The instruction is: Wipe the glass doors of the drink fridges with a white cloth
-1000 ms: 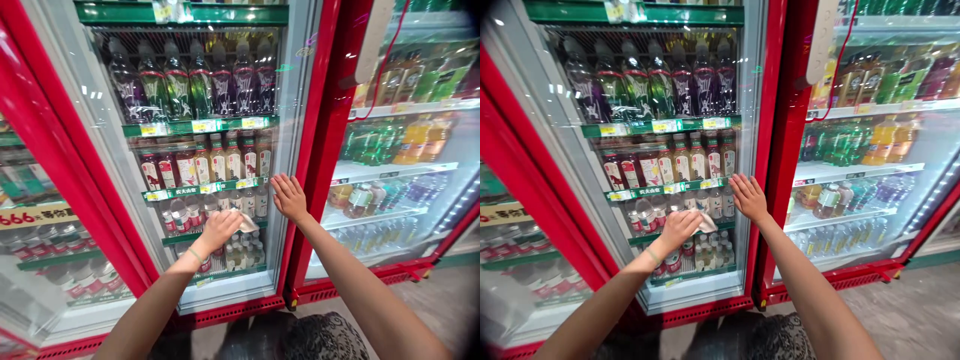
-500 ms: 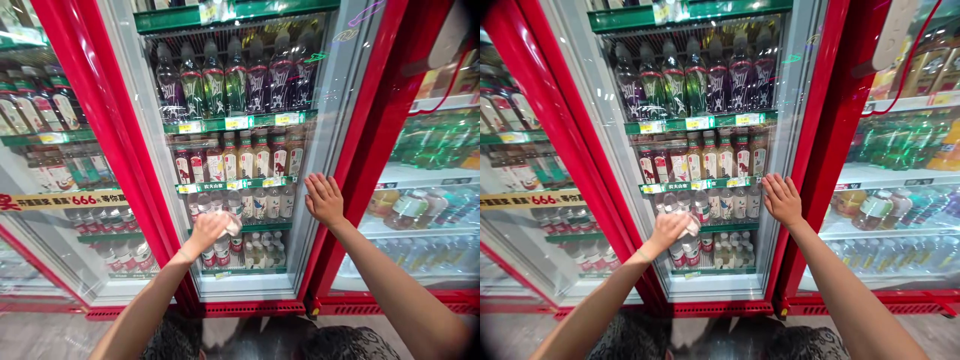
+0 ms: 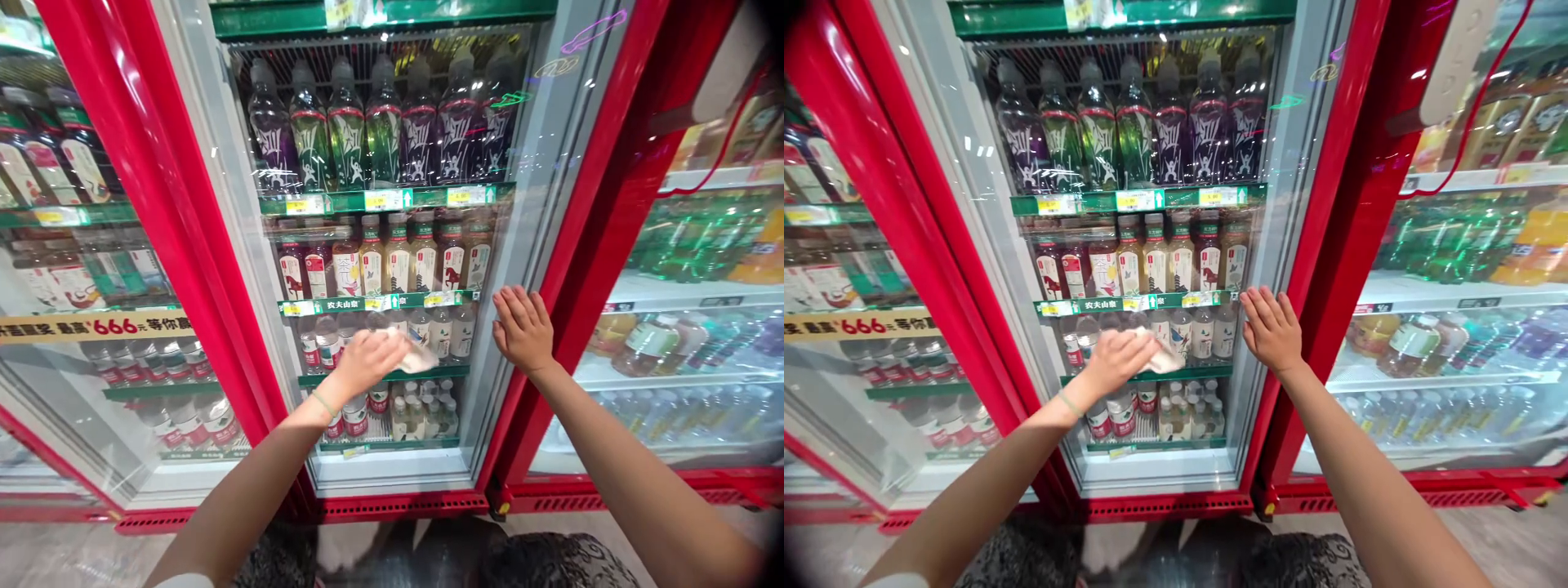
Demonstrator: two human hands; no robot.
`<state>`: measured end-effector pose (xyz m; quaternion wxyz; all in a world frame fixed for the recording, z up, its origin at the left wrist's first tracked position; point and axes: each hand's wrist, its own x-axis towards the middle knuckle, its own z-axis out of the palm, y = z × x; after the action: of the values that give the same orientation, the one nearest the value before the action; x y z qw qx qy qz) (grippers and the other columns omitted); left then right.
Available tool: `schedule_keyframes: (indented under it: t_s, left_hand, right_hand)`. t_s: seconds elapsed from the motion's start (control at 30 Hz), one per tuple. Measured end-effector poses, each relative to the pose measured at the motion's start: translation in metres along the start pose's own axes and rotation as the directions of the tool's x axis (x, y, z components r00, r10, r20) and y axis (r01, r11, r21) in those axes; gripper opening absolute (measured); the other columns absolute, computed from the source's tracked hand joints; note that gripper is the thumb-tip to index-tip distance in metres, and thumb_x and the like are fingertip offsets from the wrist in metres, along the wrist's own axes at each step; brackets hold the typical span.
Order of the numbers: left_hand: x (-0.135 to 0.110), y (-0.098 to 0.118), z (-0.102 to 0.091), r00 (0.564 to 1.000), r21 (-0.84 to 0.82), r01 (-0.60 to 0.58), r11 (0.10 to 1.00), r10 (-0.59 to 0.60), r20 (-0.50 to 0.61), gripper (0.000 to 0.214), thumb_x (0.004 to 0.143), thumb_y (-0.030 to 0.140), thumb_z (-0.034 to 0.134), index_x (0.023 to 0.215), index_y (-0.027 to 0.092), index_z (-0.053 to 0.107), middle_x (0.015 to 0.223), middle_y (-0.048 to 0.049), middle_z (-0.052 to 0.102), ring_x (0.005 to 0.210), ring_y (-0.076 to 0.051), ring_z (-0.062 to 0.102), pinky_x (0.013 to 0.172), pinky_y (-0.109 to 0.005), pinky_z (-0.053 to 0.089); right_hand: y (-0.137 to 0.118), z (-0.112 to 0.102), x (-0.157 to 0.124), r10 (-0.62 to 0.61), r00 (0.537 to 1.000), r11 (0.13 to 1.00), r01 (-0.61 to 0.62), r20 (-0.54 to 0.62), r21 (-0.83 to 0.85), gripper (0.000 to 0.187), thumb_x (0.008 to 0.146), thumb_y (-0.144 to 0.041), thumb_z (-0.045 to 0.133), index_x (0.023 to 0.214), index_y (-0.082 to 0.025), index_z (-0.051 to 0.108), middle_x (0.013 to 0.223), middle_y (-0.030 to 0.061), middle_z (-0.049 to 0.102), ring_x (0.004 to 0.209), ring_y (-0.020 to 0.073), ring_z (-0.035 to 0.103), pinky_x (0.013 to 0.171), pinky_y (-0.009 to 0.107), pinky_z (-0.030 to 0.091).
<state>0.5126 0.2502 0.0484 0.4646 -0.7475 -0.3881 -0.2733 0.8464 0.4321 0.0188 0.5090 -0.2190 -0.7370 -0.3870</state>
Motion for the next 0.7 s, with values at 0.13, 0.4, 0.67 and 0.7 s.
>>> schedule_keyframes:
  t_s: [0.13,0.4,0.67,0.7]
  left_hand:
    - [0.012,0.0,0.005,0.994,0.008,0.048,0.999,-0.047,-0.094,0.024,0.099,0.02,0.058,0.115,0.035,0.068,0.117,0.0012,0.074,0.101,-0.019,0.061,0.084,-0.037,0.037]
    - [0.082,0.032,0.029,0.877,0.097,0.393,0.914,-0.341,-0.339,0.017,0.096,0.019,0.059,0.102,0.025,0.073,0.117,-0.0089,0.072,0.106,-0.026,0.056,0.086,-0.041,0.037]
    - [0.089,0.046,0.039,0.955,0.081,0.183,0.98,-0.158,-0.251,0.022,0.098,0.022,0.059,0.115,0.03,0.071,0.118,-0.0047,0.073,0.101,-0.022,0.058,0.086,-0.038,0.037]
    - [0.095,0.04,0.035,0.927,0.07,0.256,0.964,-0.225,-0.299,0.025,0.097,0.02,0.059,0.118,0.03,0.071,0.118,-0.0057,0.073,0.104,-0.024,0.058,0.087,-0.039,0.037]
  right_hand:
    - [-0.001,-0.002,0.001,-0.007,1.0,0.999,0.007,0.007,-0.041,0.074,0.099,-0.026,0.054,0.165,-0.027,0.021,0.157,0.0082,0.052,0.147,0.0271,0.046,0.125,0.049,0.033]
    - [-0.002,-0.003,0.002,-0.005,1.0,0.999,0.006,0.023,-0.041,0.072,0.1,-0.026,0.051,0.165,-0.026,0.019,0.157,0.0081,0.052,0.148,0.0264,0.046,0.126,0.049,0.032]
    - [-0.003,-0.005,0.003,-0.015,0.999,0.997,0.017,0.03,-0.072,0.072,0.101,-0.026,0.049,0.166,-0.025,0.017,0.155,0.0084,0.054,0.146,0.0259,0.048,0.126,0.049,0.033]
    - [-0.003,-0.005,0.004,-0.013,1.0,0.997,0.015,0.026,-0.073,0.072,0.101,-0.025,0.049,0.166,-0.024,0.017,0.154,0.0084,0.055,0.146,0.0258,0.048,0.126,0.049,0.033]
